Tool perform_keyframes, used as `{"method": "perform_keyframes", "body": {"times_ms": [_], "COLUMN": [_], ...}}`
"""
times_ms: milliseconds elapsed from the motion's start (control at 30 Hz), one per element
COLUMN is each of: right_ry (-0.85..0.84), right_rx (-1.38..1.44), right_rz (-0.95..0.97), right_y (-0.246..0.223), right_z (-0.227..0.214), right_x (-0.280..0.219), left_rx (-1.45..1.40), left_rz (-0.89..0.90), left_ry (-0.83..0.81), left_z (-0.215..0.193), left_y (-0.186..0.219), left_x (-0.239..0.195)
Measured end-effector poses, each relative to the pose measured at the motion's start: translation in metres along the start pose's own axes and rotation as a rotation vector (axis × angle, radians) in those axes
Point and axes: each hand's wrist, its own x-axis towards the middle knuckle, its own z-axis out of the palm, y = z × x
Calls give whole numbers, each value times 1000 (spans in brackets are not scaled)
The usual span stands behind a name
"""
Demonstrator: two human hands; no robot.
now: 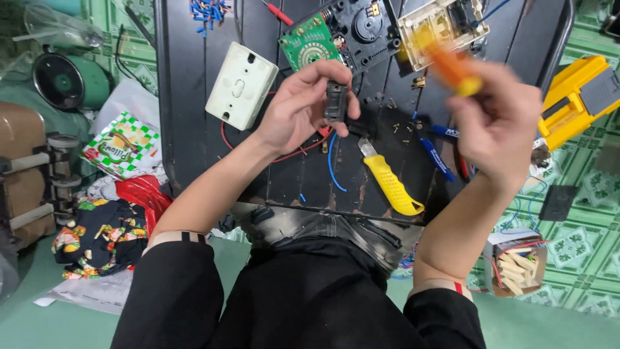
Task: The person uses a screwdriver and pliers to disassemble a small electronic component, strips wires, and connects them to a circuit board. They manipulate a white plastic housing and a green circuit board throughout the process.
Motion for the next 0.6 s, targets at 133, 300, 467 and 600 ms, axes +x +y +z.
{"method": "perform_keyframes", "body": {"times_ms": [133,300,467,600], "right_ry": [227,165,136,132], "right_rx": [465,1123,1441,1540], "right_rz": [-49,-23,9,87], "right_y": [-21,-23,-4,-6], "right_z": [20,28,40,51], "right_x": [19,23,20,23], "left_rx": [29,95,285,599], "left_rz": [-22,-82,-37,6], "left_ry": [-25,-138,-161,-169], "left_z": [10,16,26,29], "left_y": [7,4,1,2], "left_x": [-1,2,2,-1]}}
